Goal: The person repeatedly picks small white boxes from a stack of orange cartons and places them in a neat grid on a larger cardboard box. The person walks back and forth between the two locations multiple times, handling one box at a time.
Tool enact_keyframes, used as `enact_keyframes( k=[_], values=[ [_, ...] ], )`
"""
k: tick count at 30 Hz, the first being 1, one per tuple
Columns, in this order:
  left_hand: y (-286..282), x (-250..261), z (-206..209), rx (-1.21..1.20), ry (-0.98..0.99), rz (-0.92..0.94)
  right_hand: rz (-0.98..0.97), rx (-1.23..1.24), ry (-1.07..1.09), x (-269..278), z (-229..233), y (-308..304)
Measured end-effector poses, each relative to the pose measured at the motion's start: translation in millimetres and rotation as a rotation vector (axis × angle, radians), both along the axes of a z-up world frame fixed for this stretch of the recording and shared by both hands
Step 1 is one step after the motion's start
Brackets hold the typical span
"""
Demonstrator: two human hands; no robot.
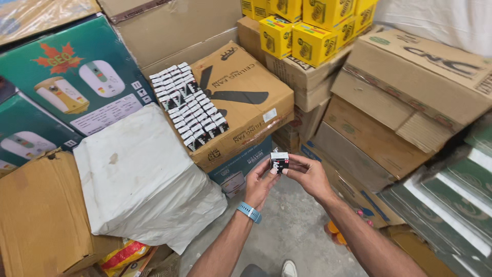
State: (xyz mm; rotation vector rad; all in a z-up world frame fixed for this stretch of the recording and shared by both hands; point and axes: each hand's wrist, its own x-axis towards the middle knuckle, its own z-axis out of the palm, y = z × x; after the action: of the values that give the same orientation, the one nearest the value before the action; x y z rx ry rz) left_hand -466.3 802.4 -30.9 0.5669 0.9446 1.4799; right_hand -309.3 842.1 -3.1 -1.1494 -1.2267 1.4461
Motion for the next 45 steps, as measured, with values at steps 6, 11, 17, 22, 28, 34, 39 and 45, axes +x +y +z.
enact_keyframes(
  k=[6, 11, 17, 22, 28, 34, 39, 45],
  values=[
    [53, -53, -18, -0.018, 0.002, 0.11, 0.136, 0.107, -0.114, -59, -2, 71],
    [95, -105, -36, -0.009, -0.014, 0.186, 0.21, 0.158, -0.212, -112, -21, 123],
    [145, -178, -56, -0.074, 0.054, 0.24, 0.289, 0.139, -0.282, -184, -36, 180],
    [186, -234, -52, -0.082, 0.088, 0.284, 0.32, 0.113, -0.271, -250, -29, 219],
    [221, -291, -25, -0.102, 0.023, 0.274, 0.329, 0.071, -0.229, -316, -41, 270],
    [253, -322, -39, -0.139, 0.025, 0.23, 0.371, 0.121, -0.31, -356, -51, 319],
    [274, -330, -18, -0.14, 0.155, 0.279, 0.366, 0.208, -0.164, -384, -56, 360],
    [300, -344, -14, -0.203, 0.178, 0.29, 0.394, 0.205, -0.131, -416, -69, 390]
  ],
)
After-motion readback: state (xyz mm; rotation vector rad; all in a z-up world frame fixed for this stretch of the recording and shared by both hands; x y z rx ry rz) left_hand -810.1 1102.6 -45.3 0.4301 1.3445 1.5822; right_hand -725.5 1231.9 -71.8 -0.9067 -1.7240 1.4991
